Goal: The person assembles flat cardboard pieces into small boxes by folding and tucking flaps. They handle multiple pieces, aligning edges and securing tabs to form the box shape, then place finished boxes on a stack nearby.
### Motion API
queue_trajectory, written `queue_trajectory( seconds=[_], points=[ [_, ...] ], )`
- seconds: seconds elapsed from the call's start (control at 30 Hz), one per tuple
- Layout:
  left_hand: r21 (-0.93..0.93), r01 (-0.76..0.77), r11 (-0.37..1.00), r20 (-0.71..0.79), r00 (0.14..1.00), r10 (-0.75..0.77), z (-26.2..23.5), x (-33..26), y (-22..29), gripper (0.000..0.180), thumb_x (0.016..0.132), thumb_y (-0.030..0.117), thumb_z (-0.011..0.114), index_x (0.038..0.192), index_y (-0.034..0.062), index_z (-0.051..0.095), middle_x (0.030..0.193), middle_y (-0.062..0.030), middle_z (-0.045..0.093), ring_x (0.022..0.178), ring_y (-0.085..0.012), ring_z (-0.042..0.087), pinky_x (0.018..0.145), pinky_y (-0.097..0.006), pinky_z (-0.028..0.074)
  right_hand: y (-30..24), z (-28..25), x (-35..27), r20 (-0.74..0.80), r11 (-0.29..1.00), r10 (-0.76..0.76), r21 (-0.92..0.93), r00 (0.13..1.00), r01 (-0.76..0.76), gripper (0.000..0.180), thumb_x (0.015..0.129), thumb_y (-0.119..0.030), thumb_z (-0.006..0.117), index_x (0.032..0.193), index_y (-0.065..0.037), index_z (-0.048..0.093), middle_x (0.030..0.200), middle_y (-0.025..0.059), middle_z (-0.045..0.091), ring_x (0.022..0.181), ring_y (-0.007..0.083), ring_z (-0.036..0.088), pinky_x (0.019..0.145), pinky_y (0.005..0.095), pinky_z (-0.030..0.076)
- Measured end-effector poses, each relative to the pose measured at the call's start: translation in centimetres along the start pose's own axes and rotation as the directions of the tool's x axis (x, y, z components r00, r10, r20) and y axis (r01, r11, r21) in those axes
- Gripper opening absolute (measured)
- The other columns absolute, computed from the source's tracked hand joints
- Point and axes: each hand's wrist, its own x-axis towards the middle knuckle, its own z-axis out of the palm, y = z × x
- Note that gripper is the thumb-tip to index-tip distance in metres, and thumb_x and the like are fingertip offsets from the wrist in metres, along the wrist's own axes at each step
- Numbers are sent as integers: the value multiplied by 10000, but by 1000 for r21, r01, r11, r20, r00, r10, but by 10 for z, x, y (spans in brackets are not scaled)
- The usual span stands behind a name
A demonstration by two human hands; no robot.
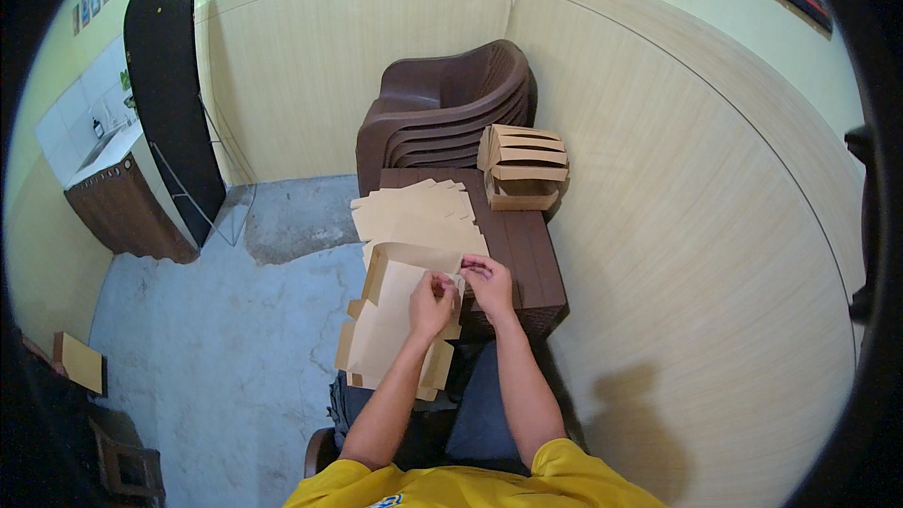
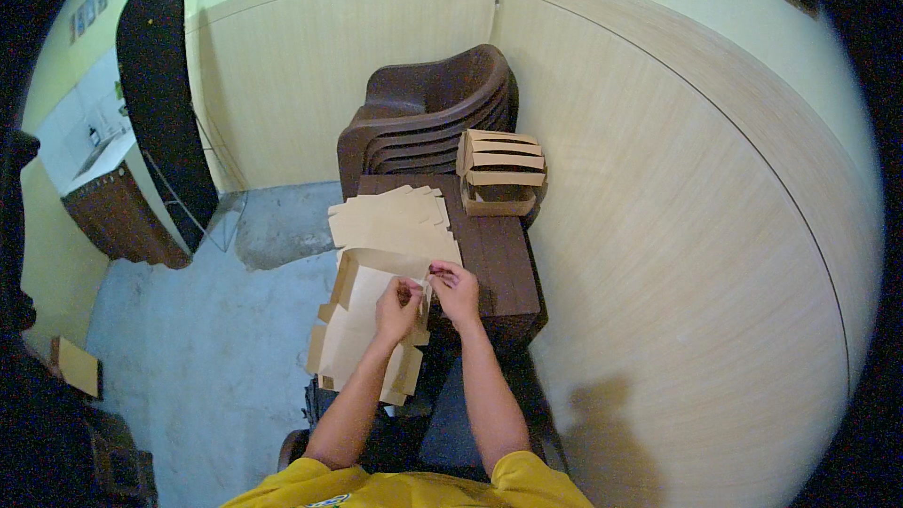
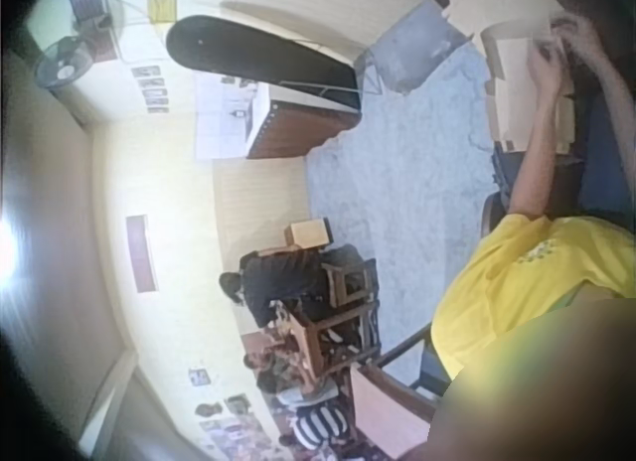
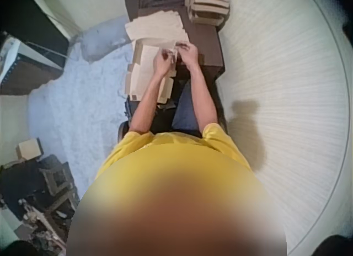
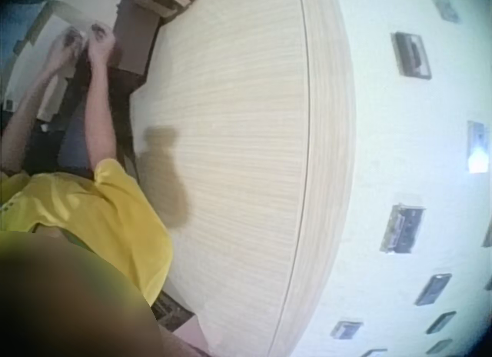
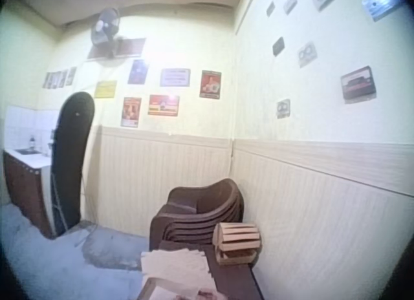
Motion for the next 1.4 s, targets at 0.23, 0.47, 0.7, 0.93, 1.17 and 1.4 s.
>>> queue_trajectory(
  seconds=[0.23,0.47,0.7,0.93,1.17,1.4],
  points=[
    [336,3,942,-37,999,11,-8,25,39,394,1047,442,688,1104,52,703,914,-191,775,868,-408,755,770,-471,579,-6,4,-25,117,968,-8,-248,993,37,415,882,-1,752,1296,9,749,1127,136,795,923,176,764,849,327,632],
    [72,-63,995,-2,998,63,-14,40,19,296,1049,293,713,995,3,739,848,-142,783,791,-268,771,718,-400,586,-9,8,-29,-22,962,-28,-272,999,21,309,907,9,754,1212,62,768,1129,110,780,968,142,735,884,280,599],
    [-166,-88,982,-10,996,88,-25,15,8,140,1005,141,784,988,4,760,912,-43,789,822,-111,732,762,-279,581,-14,13,-24,-43,979,195,75,980,-191,214,972,8,714,1185,3,721,1020,83,787,869,130,726,746,278,589],
    [-52,-26,998,39,999,28,-41,7,20,148,983,113,805,1072,-6,808,980,-58,808,887,-116,738,806,-280,582,-46,18,-27,-39,970,199,153,979,-191,237,971,5,744,1206,0,712,1013,87,788,855,130,723,729,274,579],
    [-356,-9,934,55,998,30,-37,-3,11,152,975,92,816,1080,-18,806,1019,-71,806,935,-131,742,871,-285,587,-48,19,-33,7,989,117,84,993,-118,247,959,22,763,1197,-5,701,992,74,772,845,115,708,724,267,569],
    [-408,51,911,85,996,-17,-37,-7,16,197,975,53,805,1154,-27,791,1098,-86,805,1030,-140,745,960,-301,588,-42,23,-32,14,996,78,44,997,-79,286,929,39,797,1187,-7,682,996,48,739,888,107,694,770,254,563]
  ],
)
